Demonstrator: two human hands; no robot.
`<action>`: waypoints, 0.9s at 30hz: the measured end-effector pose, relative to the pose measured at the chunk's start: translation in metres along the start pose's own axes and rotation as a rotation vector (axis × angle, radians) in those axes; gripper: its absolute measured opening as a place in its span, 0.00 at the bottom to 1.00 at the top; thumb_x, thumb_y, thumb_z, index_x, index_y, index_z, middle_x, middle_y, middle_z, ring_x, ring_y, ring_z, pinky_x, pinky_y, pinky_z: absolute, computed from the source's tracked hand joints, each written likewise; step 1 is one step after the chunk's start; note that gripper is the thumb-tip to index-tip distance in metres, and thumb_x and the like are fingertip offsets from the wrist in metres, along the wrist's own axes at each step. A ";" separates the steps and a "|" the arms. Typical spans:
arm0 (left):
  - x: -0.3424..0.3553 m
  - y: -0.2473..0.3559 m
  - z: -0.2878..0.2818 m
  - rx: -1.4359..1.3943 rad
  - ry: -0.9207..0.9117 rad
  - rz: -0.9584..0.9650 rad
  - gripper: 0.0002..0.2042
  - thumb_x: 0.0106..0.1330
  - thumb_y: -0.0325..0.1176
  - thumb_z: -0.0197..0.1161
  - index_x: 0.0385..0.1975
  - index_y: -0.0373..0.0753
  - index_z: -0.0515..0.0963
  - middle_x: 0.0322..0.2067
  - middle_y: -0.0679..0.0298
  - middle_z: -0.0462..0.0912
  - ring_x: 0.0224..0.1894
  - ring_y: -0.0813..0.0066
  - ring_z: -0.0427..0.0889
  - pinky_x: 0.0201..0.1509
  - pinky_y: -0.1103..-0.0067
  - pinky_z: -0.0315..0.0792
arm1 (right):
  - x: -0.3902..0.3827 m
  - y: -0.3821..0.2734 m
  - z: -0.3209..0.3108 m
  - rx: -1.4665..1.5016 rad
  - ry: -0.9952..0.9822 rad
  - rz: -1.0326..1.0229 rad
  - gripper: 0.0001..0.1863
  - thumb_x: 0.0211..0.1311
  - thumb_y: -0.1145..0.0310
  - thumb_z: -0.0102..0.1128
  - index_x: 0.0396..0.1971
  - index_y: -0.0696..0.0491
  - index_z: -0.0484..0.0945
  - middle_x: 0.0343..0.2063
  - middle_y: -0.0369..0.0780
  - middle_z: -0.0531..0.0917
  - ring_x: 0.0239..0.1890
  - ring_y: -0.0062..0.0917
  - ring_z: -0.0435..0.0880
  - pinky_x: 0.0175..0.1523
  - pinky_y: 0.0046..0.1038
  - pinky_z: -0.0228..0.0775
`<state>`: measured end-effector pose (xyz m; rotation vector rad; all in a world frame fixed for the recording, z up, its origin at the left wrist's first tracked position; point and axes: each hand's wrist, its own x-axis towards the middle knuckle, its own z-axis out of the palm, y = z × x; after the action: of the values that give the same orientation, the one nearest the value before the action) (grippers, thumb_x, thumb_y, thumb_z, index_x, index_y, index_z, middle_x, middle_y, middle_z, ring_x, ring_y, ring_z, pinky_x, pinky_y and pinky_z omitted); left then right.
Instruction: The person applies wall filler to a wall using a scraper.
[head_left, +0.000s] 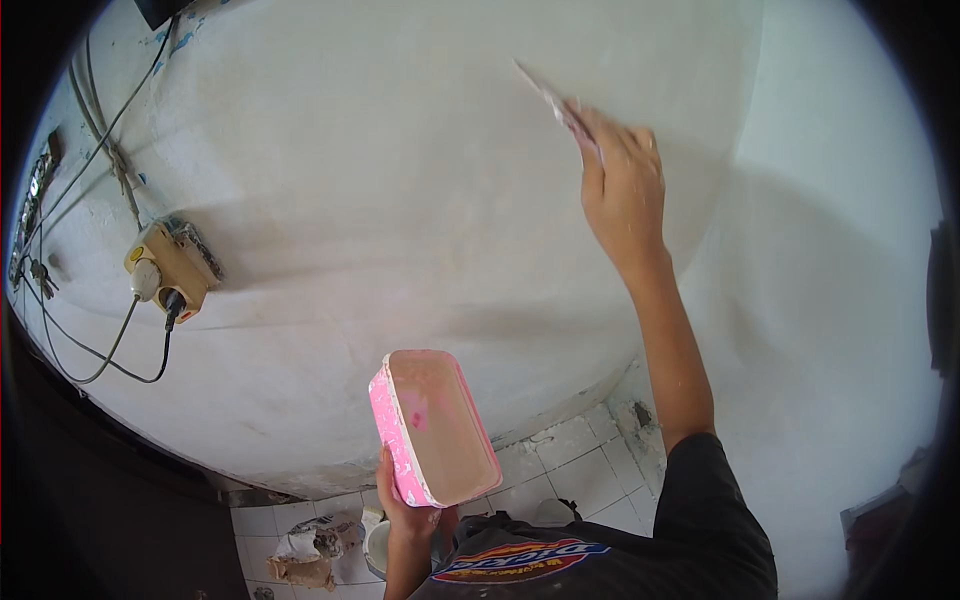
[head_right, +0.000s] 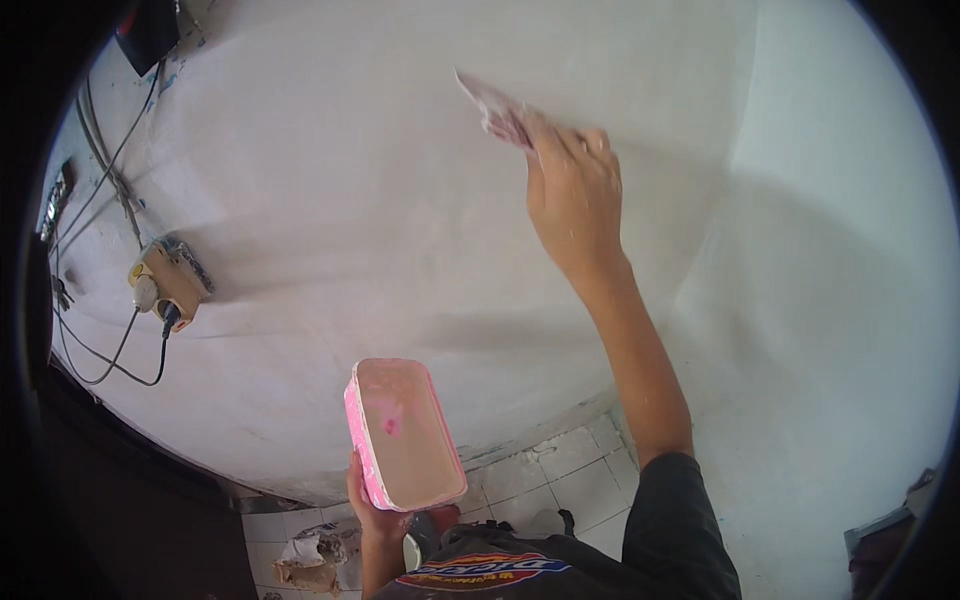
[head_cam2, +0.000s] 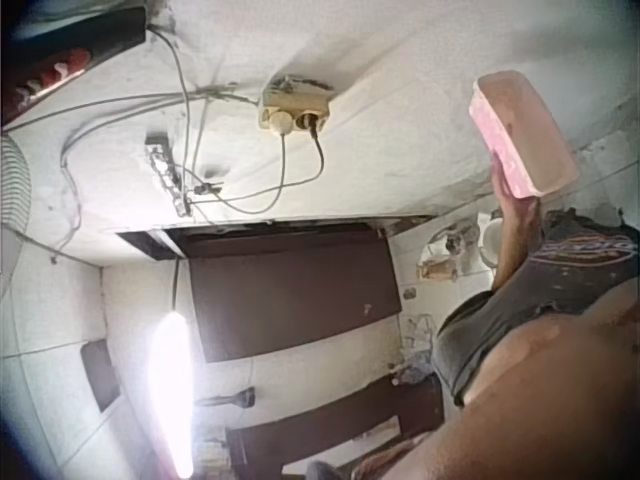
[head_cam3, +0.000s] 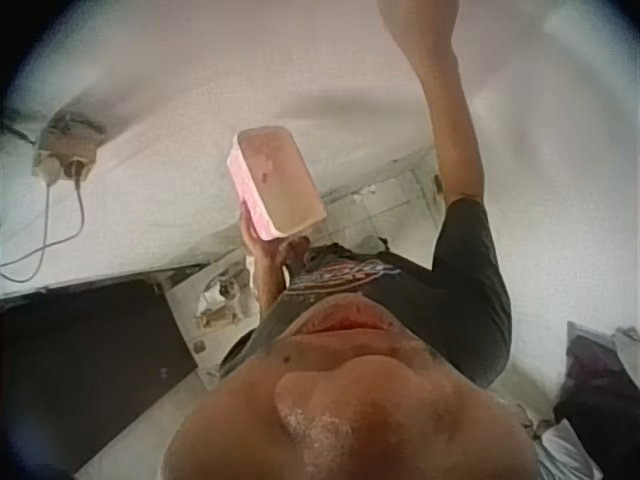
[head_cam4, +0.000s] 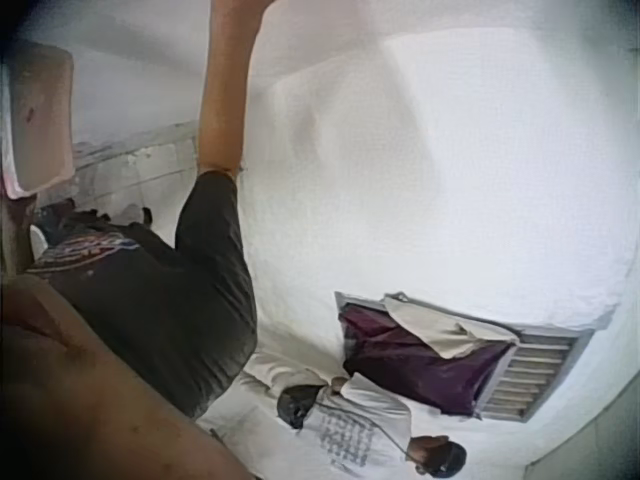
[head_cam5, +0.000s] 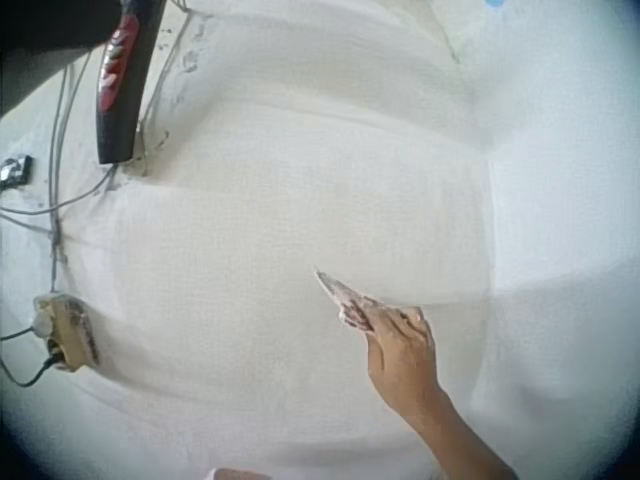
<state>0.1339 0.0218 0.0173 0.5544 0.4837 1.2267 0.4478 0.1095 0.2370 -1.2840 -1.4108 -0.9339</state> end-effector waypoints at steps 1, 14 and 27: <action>0.001 -0.001 -0.001 -0.006 -0.015 -0.010 0.26 0.71 0.51 0.42 0.61 0.39 0.63 0.53 0.57 0.74 0.54 0.64 0.76 0.56 0.67 0.71 | 0.011 0.004 0.007 -0.094 0.051 -0.058 0.19 0.55 0.77 0.54 0.49 0.53 0.77 0.44 0.41 0.82 0.44 0.39 0.76 0.48 0.39 0.67; -0.004 -0.008 -0.004 0.031 0.037 0.047 0.27 0.72 0.52 0.39 0.63 0.40 0.62 0.57 0.58 0.72 0.57 0.63 0.74 0.59 0.66 0.70 | -0.119 -0.048 0.008 0.456 -0.527 0.328 0.14 0.60 0.75 0.55 0.47 0.57 0.76 0.37 0.41 0.83 0.39 0.27 0.78 0.45 0.28 0.68; 0.009 -0.041 0.056 -0.018 0.067 0.153 0.28 0.72 0.54 0.38 0.64 0.41 0.60 0.58 0.59 0.70 0.58 0.63 0.73 0.60 0.65 0.68 | -0.201 -0.047 -0.033 1.264 -0.129 0.961 0.10 0.68 0.74 0.54 0.45 0.62 0.76 0.42 0.37 0.81 0.41 0.15 0.78 0.48 0.21 0.70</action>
<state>0.2015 0.0137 0.0347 0.5444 0.4929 1.3979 0.3999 0.0229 0.0523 -0.7914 -0.9188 0.6528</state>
